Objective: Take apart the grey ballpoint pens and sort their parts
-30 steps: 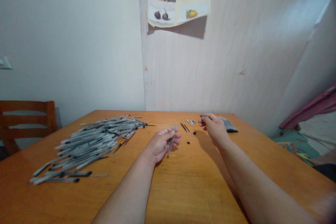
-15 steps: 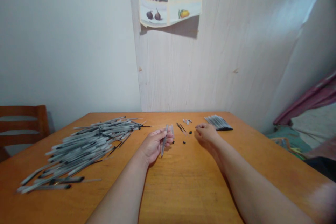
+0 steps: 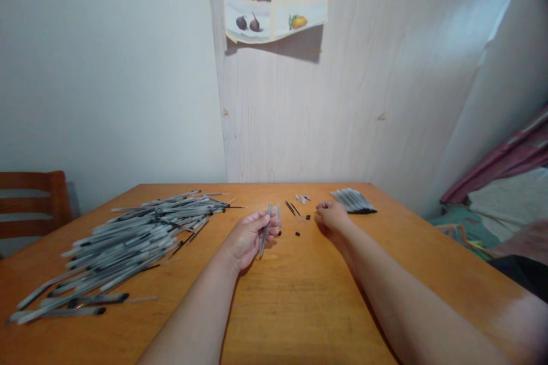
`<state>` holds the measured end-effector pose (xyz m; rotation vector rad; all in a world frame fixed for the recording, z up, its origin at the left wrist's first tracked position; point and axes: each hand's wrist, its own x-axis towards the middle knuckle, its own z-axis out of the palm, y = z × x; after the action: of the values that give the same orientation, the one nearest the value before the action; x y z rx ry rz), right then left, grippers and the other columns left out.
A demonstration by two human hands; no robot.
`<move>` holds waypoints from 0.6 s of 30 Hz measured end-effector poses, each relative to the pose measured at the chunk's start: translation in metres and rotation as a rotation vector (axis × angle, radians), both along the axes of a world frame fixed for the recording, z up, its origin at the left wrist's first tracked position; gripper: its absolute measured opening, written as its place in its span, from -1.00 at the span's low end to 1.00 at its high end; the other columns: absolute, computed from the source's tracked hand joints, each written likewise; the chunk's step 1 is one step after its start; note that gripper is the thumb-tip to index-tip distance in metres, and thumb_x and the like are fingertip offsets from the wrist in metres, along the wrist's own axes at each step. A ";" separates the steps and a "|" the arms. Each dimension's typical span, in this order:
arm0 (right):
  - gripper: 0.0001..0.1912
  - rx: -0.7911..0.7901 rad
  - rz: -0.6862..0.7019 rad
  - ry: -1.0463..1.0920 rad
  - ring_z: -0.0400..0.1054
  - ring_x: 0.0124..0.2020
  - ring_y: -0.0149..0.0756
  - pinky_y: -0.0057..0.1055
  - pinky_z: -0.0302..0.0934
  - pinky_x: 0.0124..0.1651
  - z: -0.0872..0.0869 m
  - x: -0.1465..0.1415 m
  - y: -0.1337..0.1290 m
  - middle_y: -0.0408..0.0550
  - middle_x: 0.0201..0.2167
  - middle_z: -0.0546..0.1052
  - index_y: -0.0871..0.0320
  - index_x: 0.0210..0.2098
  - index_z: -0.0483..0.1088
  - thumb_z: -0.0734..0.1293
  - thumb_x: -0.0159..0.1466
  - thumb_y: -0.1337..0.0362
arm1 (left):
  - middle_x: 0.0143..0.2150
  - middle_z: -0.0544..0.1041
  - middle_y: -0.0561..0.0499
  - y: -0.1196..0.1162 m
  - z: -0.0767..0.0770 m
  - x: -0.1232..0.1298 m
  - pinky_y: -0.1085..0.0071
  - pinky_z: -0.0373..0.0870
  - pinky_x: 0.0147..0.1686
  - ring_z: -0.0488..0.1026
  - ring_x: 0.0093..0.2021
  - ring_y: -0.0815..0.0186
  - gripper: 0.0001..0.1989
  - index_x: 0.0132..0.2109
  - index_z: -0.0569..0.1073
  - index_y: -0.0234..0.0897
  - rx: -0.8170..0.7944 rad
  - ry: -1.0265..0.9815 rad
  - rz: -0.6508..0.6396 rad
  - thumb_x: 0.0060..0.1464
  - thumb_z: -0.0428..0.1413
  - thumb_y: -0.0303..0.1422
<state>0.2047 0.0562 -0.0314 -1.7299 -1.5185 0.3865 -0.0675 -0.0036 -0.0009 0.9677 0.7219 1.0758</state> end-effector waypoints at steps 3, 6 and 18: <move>-0.87 -0.042 -0.055 -0.072 0.29 -0.54 -0.32 -0.45 0.01 -0.50 0.003 0.002 0.013 -0.09 -0.66 0.41 0.13 -0.62 0.37 0.28 0.04 0.34 | -0.29 0.59 -0.12 -0.001 0.001 0.000 0.52 0.39 -0.45 0.53 -0.41 0.38 -0.82 -0.10 0.50 -0.38 -0.008 -0.009 0.027 0.13 0.17 -0.43; -0.89 -0.066 -0.060 -0.128 0.26 -0.54 -0.35 -0.44 -0.03 -0.49 0.003 0.001 0.025 -0.11 -0.64 0.42 0.13 -0.60 0.40 0.30 0.04 0.36 | -0.30 0.59 -0.11 -0.002 0.001 0.001 0.53 0.38 -0.46 0.52 -0.43 0.40 -0.83 -0.12 0.50 -0.38 -0.012 -0.003 0.054 0.12 0.17 -0.43; -0.91 -0.056 0.023 -0.104 0.19 -0.60 -0.38 -0.43 -0.07 -0.50 0.004 -0.008 0.049 -0.13 -0.71 0.36 0.16 -0.62 0.38 0.32 0.00 0.38 | -0.25 0.59 -0.12 -0.001 0.004 0.000 0.53 0.36 -0.46 0.52 -0.41 0.39 -0.83 -0.14 0.51 -0.38 -0.003 -0.026 0.112 0.11 0.18 -0.42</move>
<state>0.1962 0.1054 -0.0274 -1.8022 -1.6162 0.3588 -0.0680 -0.0048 0.0030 0.9179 0.7630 1.1828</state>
